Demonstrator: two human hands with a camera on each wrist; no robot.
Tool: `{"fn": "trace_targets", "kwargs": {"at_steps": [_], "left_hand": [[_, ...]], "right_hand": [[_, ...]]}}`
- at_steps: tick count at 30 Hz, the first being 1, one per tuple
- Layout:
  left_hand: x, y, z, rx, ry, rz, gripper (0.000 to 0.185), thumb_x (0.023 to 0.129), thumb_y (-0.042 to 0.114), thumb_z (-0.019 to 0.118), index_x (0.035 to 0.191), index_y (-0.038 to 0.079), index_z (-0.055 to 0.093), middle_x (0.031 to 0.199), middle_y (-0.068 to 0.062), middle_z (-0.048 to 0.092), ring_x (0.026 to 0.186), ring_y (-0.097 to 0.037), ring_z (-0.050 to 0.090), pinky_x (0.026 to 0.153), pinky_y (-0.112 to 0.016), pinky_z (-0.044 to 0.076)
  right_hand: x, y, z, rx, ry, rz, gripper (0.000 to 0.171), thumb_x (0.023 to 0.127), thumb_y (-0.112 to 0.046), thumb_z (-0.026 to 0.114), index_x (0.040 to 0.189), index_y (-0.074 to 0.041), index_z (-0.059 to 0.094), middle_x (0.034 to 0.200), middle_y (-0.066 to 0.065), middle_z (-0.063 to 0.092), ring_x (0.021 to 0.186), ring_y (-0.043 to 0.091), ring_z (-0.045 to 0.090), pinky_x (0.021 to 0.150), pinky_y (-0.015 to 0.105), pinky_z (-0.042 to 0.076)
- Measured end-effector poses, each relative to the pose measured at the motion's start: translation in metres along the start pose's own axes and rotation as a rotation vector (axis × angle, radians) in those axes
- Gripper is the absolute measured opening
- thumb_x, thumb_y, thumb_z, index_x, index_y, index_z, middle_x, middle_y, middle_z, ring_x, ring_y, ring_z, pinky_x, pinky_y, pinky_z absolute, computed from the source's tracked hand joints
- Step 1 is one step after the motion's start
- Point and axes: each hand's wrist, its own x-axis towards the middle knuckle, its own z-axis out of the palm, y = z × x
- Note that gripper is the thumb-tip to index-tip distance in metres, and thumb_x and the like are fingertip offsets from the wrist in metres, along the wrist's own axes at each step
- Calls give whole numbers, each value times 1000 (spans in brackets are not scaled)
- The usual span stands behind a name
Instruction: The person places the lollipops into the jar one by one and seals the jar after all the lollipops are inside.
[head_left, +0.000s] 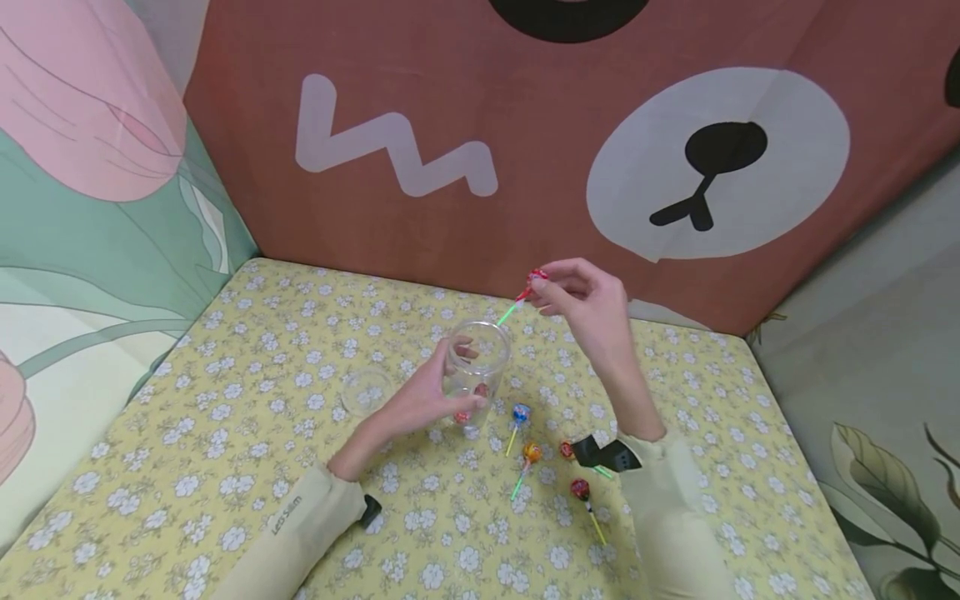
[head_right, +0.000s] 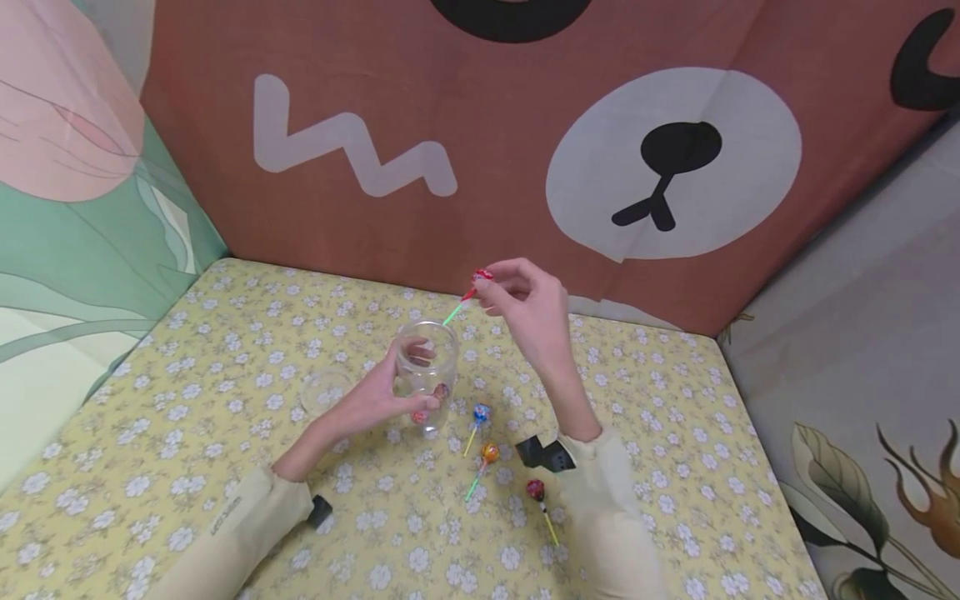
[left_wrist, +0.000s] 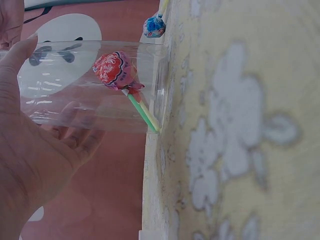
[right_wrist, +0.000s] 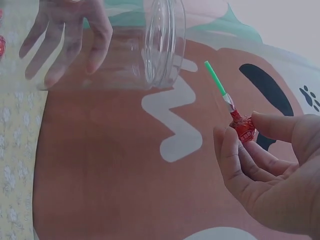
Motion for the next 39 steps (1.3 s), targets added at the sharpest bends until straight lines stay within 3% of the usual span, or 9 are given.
{"fn": "trace_targets", "kwargs": {"at_steps": [7,15,22,31,39], "left_hand": [[1,1,0,-10,-6,7,84,88,27,82,154,12,33,145,-5,51,127,-32,52,104,-57,45],[1,1,0,-20,-9,10,83,89,24,82,154,11,33,145,-6,51,126,-32,53,103,-57,45],[0,-1,1,-32,-13,15,83,90,24,81,155,10,32,146,-7,50,127,-32,52,103,-57,46],[-1,-2,1,-42,-10,24,79,90,24,82,152,18,33,148,-11,50,126,-30,51,103,-58,46],[-1,-1,1,-46,-16,18,83,90,26,82,155,12,32,149,-11,49,128,-34,51,104,-59,45]], "right_hand": [[-2,-2,6,-20,-30,-4,20,96,-10,75,111,2,72,98,17,75,82,28,73,71,29,61],[-6,-5,13,-57,-62,2,20,96,-15,76,112,-2,73,96,13,76,78,17,72,70,30,60],[-8,-5,17,-78,-88,-8,20,96,-13,76,112,-2,73,97,13,76,84,32,73,70,29,60],[-11,-6,22,-109,-101,-15,19,95,-15,77,111,-4,74,95,10,77,78,18,72,70,29,60],[-14,-4,21,-134,-123,-19,20,96,-18,76,112,-5,74,97,9,77,82,21,71,72,29,59]]}}
